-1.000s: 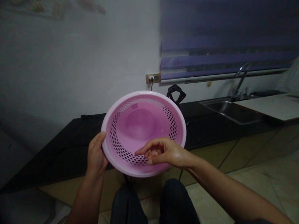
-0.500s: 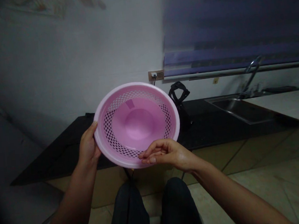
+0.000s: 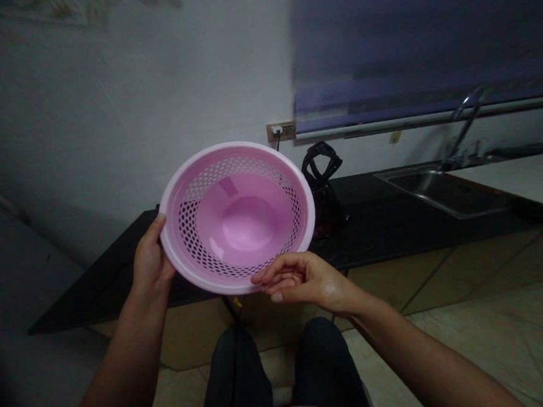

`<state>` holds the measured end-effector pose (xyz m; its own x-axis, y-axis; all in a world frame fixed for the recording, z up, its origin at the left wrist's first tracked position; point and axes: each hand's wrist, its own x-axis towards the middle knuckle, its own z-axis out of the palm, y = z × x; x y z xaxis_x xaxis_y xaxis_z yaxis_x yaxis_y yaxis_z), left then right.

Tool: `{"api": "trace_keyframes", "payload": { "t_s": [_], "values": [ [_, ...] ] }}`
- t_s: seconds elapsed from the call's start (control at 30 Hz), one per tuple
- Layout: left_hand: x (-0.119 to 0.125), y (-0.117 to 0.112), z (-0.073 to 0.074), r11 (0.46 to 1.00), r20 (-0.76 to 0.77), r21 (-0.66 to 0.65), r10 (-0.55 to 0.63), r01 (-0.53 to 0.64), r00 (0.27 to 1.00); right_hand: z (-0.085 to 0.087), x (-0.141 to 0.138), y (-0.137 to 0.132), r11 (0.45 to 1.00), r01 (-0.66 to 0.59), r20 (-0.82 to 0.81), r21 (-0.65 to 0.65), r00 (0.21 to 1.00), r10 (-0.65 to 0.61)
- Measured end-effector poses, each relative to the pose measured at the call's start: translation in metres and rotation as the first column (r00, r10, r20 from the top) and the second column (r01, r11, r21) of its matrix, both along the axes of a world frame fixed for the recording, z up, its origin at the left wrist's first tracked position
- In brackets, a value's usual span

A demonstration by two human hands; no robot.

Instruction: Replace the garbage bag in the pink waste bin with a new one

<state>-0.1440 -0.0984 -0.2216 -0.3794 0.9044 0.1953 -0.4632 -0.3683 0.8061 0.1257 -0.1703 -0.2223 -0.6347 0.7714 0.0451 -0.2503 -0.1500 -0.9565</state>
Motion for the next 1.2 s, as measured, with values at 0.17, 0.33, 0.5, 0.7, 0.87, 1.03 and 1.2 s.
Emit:
{"api": "trace_keyframes", "payload": {
  "t_s": [0.17, 0.33, 0.5, 0.7, 0.87, 1.03, 1.2],
  "values": [
    [0.003, 0.003, 0.007, 1.000, 0.023, -0.016, 0.010, -0.010, 1.000, -0.001, 0.005, -0.002, 0.999, 0.020, 0.032, 0.034, 0.999, -0.021],
    [0.006, 0.003, 0.011, 0.999, 0.029, -0.017, 0.032, -0.032, 0.999, -0.005, 0.011, -0.006, 0.997, 0.025, 0.137, 0.070, 0.990, -0.035],
    [0.007, 0.000, 0.011, 0.998, 0.036, -0.037, 0.047, -0.046, 0.998, -0.009, 0.016, -0.009, 0.969, -0.028, 0.337, 0.244, 0.940, -0.057],
    [0.008, -0.007, 0.010, 0.999, 0.047, -0.045, 0.026, -0.024, 0.999, -0.013, 0.022, -0.007, 0.829, -0.037, 0.421, 0.557, 0.874, -0.244],
    [0.006, -0.011, 0.009, 0.998, 0.084, -0.054, 0.048, -0.044, 0.995, -0.028, 0.040, -0.002, 0.788, 0.215, 0.371, 0.577, 0.791, -0.487],
    [0.001, -0.015, 0.007, 0.993, 0.102, -0.096, 0.076, -0.066, 0.992, -0.046, 0.052, -0.001, 0.825, 0.332, 0.371, 0.457, 0.772, -0.516],
    [-0.004, -0.020, 0.001, 0.993, 0.094, -0.107, 0.059, -0.049, 0.994, -0.048, 0.050, 0.012, 0.776, 0.504, 0.212, 0.379, 0.769, -0.604]
  ]
}}
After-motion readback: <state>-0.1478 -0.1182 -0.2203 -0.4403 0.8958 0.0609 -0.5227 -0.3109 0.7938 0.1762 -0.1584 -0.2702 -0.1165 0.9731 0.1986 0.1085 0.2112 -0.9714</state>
